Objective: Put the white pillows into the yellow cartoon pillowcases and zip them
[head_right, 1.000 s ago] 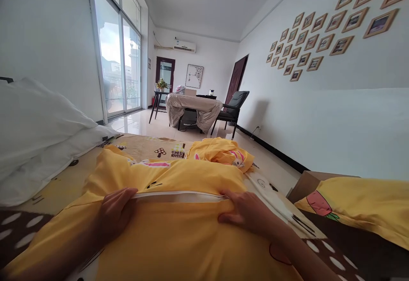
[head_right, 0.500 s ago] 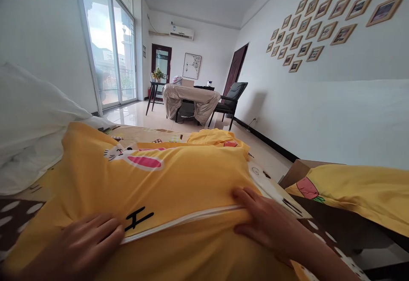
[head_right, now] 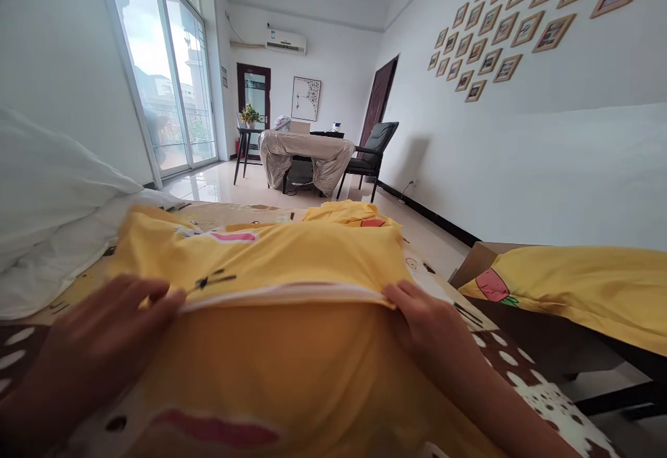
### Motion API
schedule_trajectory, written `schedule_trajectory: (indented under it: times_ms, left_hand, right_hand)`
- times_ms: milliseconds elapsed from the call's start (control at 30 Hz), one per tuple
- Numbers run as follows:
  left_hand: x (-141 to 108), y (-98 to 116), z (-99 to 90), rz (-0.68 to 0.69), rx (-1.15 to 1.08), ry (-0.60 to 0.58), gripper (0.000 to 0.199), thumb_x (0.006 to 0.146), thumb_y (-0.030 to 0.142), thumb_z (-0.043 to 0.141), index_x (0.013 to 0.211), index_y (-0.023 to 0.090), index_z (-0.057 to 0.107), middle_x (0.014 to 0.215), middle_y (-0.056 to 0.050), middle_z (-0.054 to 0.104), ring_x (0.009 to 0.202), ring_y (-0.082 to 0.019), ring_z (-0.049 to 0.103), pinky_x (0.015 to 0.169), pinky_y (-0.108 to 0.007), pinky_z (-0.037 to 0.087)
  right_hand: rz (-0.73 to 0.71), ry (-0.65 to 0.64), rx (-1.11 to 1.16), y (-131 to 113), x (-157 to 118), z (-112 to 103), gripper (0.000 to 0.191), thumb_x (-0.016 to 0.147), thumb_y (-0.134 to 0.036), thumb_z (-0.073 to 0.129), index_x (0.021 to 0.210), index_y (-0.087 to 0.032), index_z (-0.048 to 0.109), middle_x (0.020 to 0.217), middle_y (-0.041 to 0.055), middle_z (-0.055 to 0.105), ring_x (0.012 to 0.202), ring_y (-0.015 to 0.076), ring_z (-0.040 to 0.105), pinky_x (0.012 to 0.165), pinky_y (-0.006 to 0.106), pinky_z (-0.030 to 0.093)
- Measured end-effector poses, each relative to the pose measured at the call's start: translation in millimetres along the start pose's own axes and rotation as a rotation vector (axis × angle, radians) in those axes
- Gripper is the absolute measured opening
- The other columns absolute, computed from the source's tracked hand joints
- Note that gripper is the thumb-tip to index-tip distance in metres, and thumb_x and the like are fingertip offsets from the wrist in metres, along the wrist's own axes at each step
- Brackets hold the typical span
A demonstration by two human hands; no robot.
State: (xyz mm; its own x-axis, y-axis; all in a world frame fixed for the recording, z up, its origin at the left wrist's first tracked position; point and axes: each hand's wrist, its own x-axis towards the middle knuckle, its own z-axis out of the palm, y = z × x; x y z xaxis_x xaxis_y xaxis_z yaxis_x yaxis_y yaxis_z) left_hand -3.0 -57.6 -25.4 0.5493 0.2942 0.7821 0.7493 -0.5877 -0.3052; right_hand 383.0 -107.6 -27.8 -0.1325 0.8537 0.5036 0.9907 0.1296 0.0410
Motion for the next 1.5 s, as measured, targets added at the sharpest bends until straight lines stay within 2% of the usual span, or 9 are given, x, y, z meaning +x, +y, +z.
schedule_trajectory:
  times_ms: [267,433,533,767,933,1033,1167,1333,1500]
  left_hand:
    - [72.5,-43.8,68.0,-0.661,-0.107,-0.225,0.026,0.094,0.034,0.038,0.085,0.022,0.059,0.066,0.000,0.060,0.059,-0.016,0.053,0.053,-0.025,0.026]
    - [83.1,-54.2,83.7,-0.385,-0.033,0.324,0.023,0.093,0.023,0.037,0.088,0.018,0.059,0.068,-0.004,0.060,0.067,-0.016,0.055,0.062,-0.026,0.035]
    - [60.8,-50.0,108.3,-0.117,0.019,0.401,0.021,0.092,0.018,0.040,0.082,0.018,0.058,0.059,-0.002,0.055,0.061,-0.017,0.053,0.062,-0.027,0.037]
    - [-5.6,-9.8,173.1,-0.103,-0.176,-0.482,0.034,0.095,0.025,0.029,0.089,0.018,0.062,0.067,-0.006,0.067,0.061,-0.021,0.063,0.055,-0.029,0.037]
    - [20.5,-19.3,144.9,-0.195,-0.422,-0.752,0.043,0.089,0.054,0.041,0.082,0.020,0.065,0.080,-0.006,0.069,0.077,-0.025,0.065,0.061,-0.030,0.039]
    - [29.0,-30.4,129.5,-0.162,-0.565,-0.851,0.024,0.077,0.044,0.060,0.085,0.022,0.066,0.085,-0.003,0.069,0.082,-0.023,0.064,0.065,-0.028,0.040]
    - [25.1,-31.0,128.8,-0.161,-0.587,-0.846,0.013,0.074,0.021,0.056,0.081,0.024,0.067,0.085,-0.001,0.069,0.086,-0.022,0.063,0.069,-0.027,0.040]
    - [17.7,-16.7,133.2,-0.205,-0.408,-0.769,0.030,0.075,0.007,0.045,0.093,0.023,0.064,0.086,-0.006,0.071,0.080,-0.024,0.065,0.064,-0.029,0.041]
    - [7.0,-16.1,124.5,-0.234,-0.400,-0.784,0.039,0.074,0.001,0.041,0.103,0.018,0.060,0.093,-0.008,0.071,0.084,-0.024,0.066,0.068,-0.030,0.045]
  right_hand:
    - [0.022,0.450,-0.109,-17.6,92.9,18.2,0.019,0.084,-0.017,0.043,0.087,-0.020,0.062,0.094,0.0095,0.067,0.091,0.0257,0.054,0.082,0.037,0.037]
    - [0.134,0.677,0.036,5.3,110.5,55.4,0.023,0.088,-0.018,0.033,0.083,-0.021,0.055,0.080,0.0089,0.063,0.078,0.0223,0.055,0.074,0.033,0.040]
    - [0.040,0.629,0.066,24.1,105.3,96.5,0.024,0.090,-0.021,0.031,0.085,-0.019,0.055,0.079,0.0102,0.063,0.079,0.0231,0.058,0.074,0.034,0.042]
    - [-0.100,0.061,0.122,37.3,61.3,177.1,0.025,0.092,-0.024,0.034,0.087,-0.018,0.058,0.077,0.0088,0.066,0.075,0.0219,0.063,0.067,0.031,0.044]
    - [-0.117,-0.135,0.236,36.3,59.1,156.0,0.025,0.092,-0.023,0.030,0.083,-0.021,0.053,0.078,0.0056,0.065,0.075,0.0199,0.061,0.068,0.030,0.043]
    - [-0.182,-0.236,0.140,32.9,64.1,135.0,0.017,0.084,-0.016,0.038,0.089,-0.020,0.054,0.086,0.0064,0.065,0.083,0.0216,0.060,0.077,0.033,0.042]
    - [-0.120,-0.298,-0.150,-3.0,65.2,103.6,0.020,0.071,-0.008,0.047,0.086,-0.015,0.058,0.094,0.0129,0.064,0.090,0.0266,0.058,0.081,0.038,0.039]
    - [-0.282,-0.305,-0.105,-101.7,77.4,69.2,0.026,0.074,-0.009,0.050,0.097,-0.017,0.059,0.097,0.0099,0.063,0.086,0.0247,0.057,0.075,0.035,0.039]
    - [-0.421,-0.299,0.069,-175.4,111.0,82.3,0.024,0.076,-0.013,0.053,0.100,-0.012,0.058,0.097,0.0114,0.063,0.087,0.0253,0.057,0.073,0.036,0.038]
